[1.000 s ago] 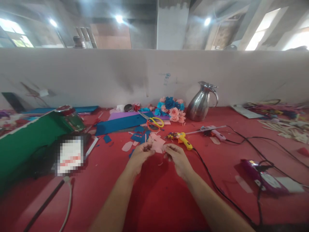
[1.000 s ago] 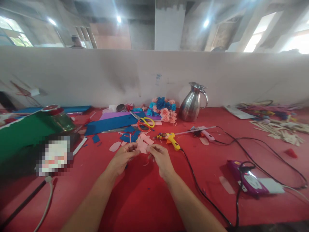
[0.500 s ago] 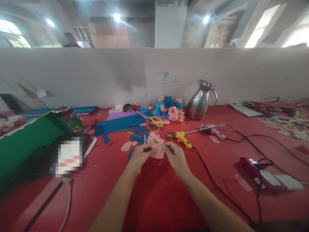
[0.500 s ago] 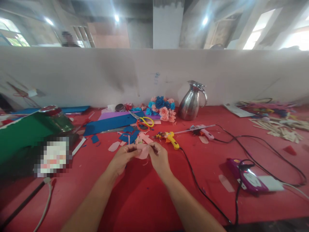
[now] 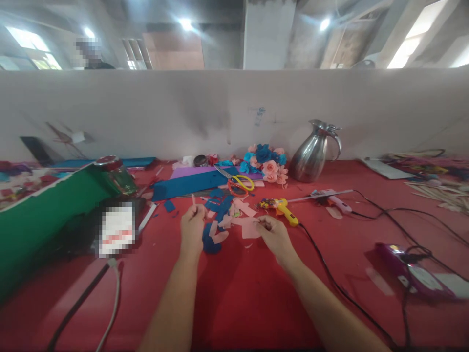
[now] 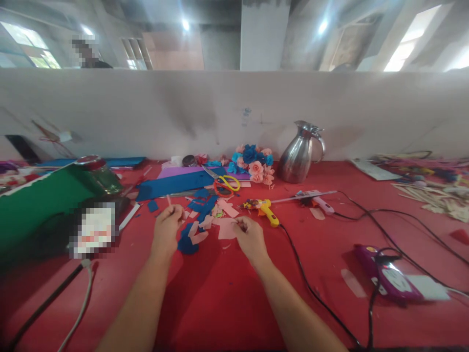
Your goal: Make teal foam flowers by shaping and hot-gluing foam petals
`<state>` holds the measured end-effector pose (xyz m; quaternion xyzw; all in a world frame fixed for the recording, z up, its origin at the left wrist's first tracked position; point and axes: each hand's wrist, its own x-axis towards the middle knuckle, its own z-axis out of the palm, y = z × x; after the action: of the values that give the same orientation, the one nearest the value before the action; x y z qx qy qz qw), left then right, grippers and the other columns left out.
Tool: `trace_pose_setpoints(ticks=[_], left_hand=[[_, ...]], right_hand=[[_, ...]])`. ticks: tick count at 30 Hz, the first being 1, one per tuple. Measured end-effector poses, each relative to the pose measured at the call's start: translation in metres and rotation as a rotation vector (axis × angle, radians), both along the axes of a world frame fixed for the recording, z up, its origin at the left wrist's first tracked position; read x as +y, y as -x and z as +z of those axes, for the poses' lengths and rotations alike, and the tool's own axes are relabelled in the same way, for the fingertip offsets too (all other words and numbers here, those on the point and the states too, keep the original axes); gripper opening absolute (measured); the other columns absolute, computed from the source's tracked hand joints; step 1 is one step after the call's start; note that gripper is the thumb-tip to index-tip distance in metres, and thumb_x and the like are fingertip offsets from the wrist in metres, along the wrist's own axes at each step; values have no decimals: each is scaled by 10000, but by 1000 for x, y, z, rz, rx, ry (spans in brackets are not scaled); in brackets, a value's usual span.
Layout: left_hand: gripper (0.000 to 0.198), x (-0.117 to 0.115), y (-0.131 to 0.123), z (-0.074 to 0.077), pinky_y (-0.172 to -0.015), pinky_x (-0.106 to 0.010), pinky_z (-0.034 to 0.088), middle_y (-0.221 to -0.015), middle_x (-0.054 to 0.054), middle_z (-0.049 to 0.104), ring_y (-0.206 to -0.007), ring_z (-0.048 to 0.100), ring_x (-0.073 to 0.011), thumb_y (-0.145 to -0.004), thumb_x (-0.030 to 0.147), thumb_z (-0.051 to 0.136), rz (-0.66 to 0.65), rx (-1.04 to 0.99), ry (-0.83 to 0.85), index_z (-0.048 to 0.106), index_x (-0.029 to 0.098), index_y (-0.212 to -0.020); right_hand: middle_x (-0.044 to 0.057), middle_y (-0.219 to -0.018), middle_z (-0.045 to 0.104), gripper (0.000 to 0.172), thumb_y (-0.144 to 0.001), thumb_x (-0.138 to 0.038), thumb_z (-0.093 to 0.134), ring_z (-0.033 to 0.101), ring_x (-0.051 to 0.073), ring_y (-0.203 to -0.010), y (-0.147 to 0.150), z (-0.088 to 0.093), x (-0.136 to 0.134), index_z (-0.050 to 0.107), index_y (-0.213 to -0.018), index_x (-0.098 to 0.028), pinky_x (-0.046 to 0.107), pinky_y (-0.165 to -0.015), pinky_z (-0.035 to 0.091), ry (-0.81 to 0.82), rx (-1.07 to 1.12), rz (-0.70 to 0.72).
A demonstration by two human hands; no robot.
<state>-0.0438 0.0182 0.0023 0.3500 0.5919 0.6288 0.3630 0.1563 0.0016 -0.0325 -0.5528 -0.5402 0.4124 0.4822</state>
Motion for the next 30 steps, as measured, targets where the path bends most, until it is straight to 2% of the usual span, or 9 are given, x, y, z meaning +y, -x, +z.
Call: trace_pose_setpoints(ticks=[3,6,9,13,20,24,26,28,30], left_hand=[[344,6,14,-3,-450,-196,305,-442,45,423,-455,378,-75,-721,382,578,139,-41,-51,443,175,-482],[124,10,24,-7,-498,-204,343,-544,26,550,-524,462,-87,-613,254,649,206,-44,-58,572,160,-593],[162,12,34,-8,-594,-226,402,-637,21,604,-597,512,-95,-528,167,673,327,-57,-137,633,154,-684],[150,12,43,-8,-623,-249,413,-637,12,606,-597,520,-102,-572,202,632,454,-93,-169,644,147,-712],[128,9,35,-8,-513,-222,352,-551,33,504,-511,444,-95,-637,290,552,267,36,-62,577,166,-655],[304,9,30,-14,-488,-231,326,-468,26,442,-475,420,-104,-724,412,498,172,213,-2,493,184,-521],[302,10,29,-18,-522,-240,361,-496,3,511,-509,471,-121,-726,414,509,125,295,34,515,185,-529],[158,12,30,-24,-589,-241,403,-639,-19,630,-609,548,-140,-673,333,566,65,380,31,599,181,-646],[143,14,30,-28,-618,-240,415,-722,-21,670,-666,582,-151,-638,284,599,28,452,59,640,189,-737]], right_hand=[[-45,-537,482,238,-728,-395,575,410,108,-499,0,-5,1,626,-749,-164,227,-494,300,6,-50,-7],[-26,-574,536,253,-726,-405,576,454,117,-526,1,-7,2,633,-752,-160,230,-514,334,1,-26,1],[-17,-577,551,271,-713,-419,577,456,116,-512,1,-5,1,633,-747,-155,228,-493,334,35,13,9],[-16,-566,533,283,-707,-431,582,430,106,-481,2,-4,-1,635,-750,-156,216,-450,315,85,0,25],[-25,-544,510,280,-740,-438,572,437,104,-450,3,-7,-2,628,-760,-165,210,-425,334,86,1,65],[-22,-554,524,266,-731,-426,578,445,102,-440,3,-6,-3,624,-744,-165,216,-427,327,74,19,53],[-29,-542,515,269,-729,-435,577,431,100,-427,3,-5,-3,623,-744,-170,220,-427,314,82,18,53],[-45,-506,479,266,-734,-440,573,411,98,-416,2,-4,-3,617,-725,-178,222,-432,293,76,-8,52],[-56,-475,442,261,-741,-439,566,405,101,-416,2,-3,-3,605,-695,-186,224,-440,278,58,-41,50]])
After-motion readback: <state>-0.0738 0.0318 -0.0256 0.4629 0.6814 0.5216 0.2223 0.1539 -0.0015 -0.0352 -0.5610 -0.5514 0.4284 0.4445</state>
